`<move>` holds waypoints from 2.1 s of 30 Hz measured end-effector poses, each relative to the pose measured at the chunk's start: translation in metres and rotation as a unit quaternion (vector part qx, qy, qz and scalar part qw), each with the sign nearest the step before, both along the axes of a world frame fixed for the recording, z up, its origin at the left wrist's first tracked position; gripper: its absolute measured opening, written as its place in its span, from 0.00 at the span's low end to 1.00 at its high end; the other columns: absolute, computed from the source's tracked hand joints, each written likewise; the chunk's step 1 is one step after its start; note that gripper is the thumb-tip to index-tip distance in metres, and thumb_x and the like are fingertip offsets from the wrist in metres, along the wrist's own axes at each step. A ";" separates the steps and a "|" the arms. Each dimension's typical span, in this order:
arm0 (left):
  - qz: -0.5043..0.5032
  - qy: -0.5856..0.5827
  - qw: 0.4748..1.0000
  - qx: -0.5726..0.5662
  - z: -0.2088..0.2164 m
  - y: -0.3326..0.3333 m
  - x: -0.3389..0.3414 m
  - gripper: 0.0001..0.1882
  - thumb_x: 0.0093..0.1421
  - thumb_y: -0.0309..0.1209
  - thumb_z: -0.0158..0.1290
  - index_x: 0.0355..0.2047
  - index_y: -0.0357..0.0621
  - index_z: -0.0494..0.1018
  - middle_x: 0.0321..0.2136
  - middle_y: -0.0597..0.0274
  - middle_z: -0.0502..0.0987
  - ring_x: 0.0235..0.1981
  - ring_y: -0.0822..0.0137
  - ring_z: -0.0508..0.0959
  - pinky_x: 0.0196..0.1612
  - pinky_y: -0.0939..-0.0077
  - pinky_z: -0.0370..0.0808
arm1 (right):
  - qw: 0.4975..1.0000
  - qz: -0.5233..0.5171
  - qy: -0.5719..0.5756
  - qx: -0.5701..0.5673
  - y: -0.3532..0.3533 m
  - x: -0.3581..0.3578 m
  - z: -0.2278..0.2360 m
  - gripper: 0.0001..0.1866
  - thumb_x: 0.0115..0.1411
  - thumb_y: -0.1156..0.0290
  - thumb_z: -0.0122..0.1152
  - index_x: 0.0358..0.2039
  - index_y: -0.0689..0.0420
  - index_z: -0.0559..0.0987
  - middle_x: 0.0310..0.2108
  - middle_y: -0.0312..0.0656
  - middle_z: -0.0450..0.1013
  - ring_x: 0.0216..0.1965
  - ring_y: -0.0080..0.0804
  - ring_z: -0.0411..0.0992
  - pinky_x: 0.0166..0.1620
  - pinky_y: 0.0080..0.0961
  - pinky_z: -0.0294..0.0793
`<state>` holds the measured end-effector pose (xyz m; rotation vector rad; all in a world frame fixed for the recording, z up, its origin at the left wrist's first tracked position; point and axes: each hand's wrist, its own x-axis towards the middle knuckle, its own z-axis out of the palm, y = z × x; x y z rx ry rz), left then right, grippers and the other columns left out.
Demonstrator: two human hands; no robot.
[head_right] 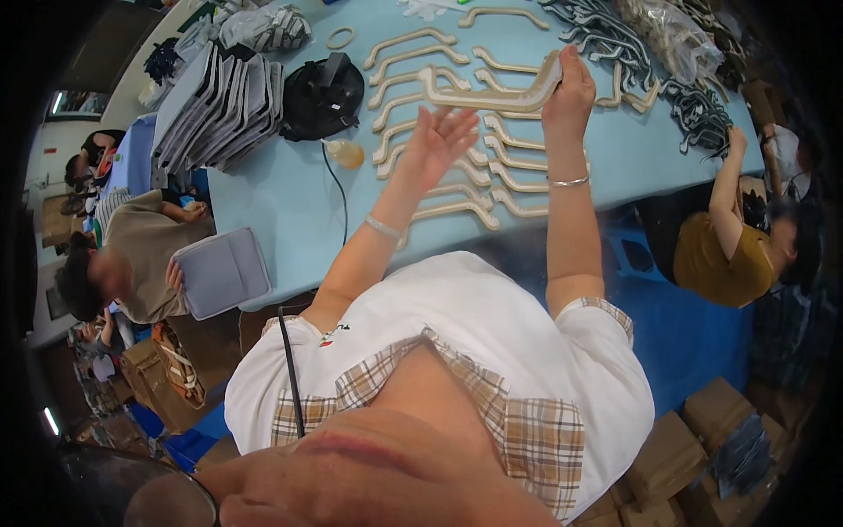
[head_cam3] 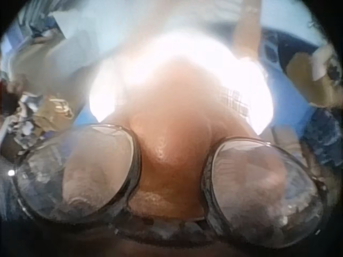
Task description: The person attaches adhesive patches onto the ends of U-shaped bag frames by hand and places the finished frames into stacks on the table.
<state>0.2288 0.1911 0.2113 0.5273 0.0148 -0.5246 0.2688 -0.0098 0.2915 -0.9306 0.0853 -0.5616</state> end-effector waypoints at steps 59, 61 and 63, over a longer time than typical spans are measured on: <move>0.404 -0.568 0.515 0.499 0.122 0.010 0.039 0.18 0.52 0.25 0.60 0.45 0.51 0.78 0.30 0.59 0.80 0.26 0.66 0.79 0.28 0.77 0.76 | 0.937 0.256 -0.021 -0.236 0.048 -0.008 0.051 0.10 0.62 0.73 0.55 0.42 0.65 0.73 0.32 0.47 0.77 0.31 0.29 0.78 0.35 0.19 0.80; 0.399 -0.570 0.498 0.517 0.122 0.011 0.037 0.17 0.50 0.23 0.62 0.42 0.50 0.80 0.34 0.60 0.81 0.31 0.69 0.81 0.31 0.80 0.78 | 0.937 0.256 -0.021 -0.236 0.048 -0.007 0.050 0.10 0.62 0.73 0.55 0.41 0.65 0.73 0.32 0.47 0.77 0.31 0.29 0.78 0.35 0.19 0.80; 0.402 -0.575 0.494 0.514 0.123 0.010 0.037 0.17 0.50 0.23 0.62 0.41 0.50 0.80 0.34 0.60 0.81 0.31 0.69 0.81 0.31 0.80 0.78 | 0.937 0.257 -0.020 -0.236 0.048 -0.007 0.049 0.10 0.62 0.73 0.55 0.41 0.64 0.73 0.32 0.47 0.77 0.31 0.29 0.78 0.35 0.19 0.80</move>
